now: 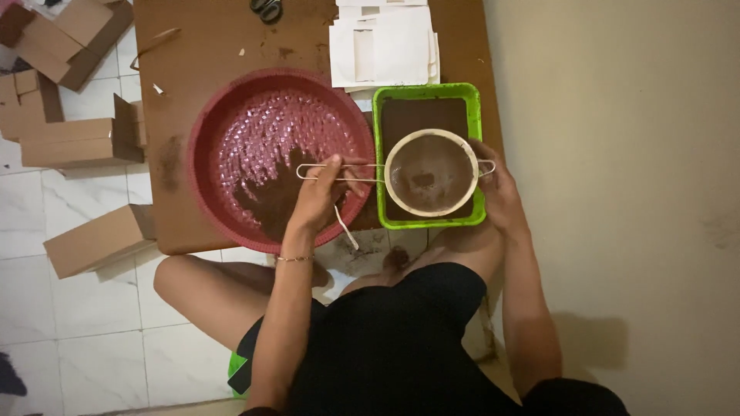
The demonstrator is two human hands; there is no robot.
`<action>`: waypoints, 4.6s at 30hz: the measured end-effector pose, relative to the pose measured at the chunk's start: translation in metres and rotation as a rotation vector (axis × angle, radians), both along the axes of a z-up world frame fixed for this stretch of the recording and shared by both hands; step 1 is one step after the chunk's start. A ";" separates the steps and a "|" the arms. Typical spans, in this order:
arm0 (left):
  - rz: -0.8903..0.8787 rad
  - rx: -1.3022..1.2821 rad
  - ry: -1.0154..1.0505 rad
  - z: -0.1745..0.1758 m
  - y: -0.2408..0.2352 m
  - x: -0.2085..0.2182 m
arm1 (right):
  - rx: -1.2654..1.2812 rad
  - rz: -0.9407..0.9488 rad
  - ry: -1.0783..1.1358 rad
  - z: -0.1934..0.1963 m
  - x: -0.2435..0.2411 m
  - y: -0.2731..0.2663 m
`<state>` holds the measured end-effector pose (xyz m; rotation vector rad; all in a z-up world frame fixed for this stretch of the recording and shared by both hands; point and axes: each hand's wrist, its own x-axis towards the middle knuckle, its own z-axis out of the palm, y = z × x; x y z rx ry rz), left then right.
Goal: The person sits on the floor and uses a spoon to scoop a brown powder from a red bowl into a metal sieve. They then shake the sieve over a green rectangular tray to sift the powder, repeating the scooping and sifting process multiple times.
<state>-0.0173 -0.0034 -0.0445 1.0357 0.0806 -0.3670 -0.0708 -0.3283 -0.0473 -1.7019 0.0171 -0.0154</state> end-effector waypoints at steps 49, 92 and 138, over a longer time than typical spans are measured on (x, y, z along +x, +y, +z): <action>-0.088 -0.041 -0.155 -0.052 -0.017 -0.007 | 0.171 -0.250 0.006 -0.045 -0.047 -0.007; 0.503 0.153 -0.015 -0.194 0.203 -0.112 | -0.884 0.160 0.206 -0.046 -0.034 0.212; 0.638 -0.009 0.096 -0.219 0.207 -0.114 | -0.475 0.060 -0.256 -0.061 0.052 0.244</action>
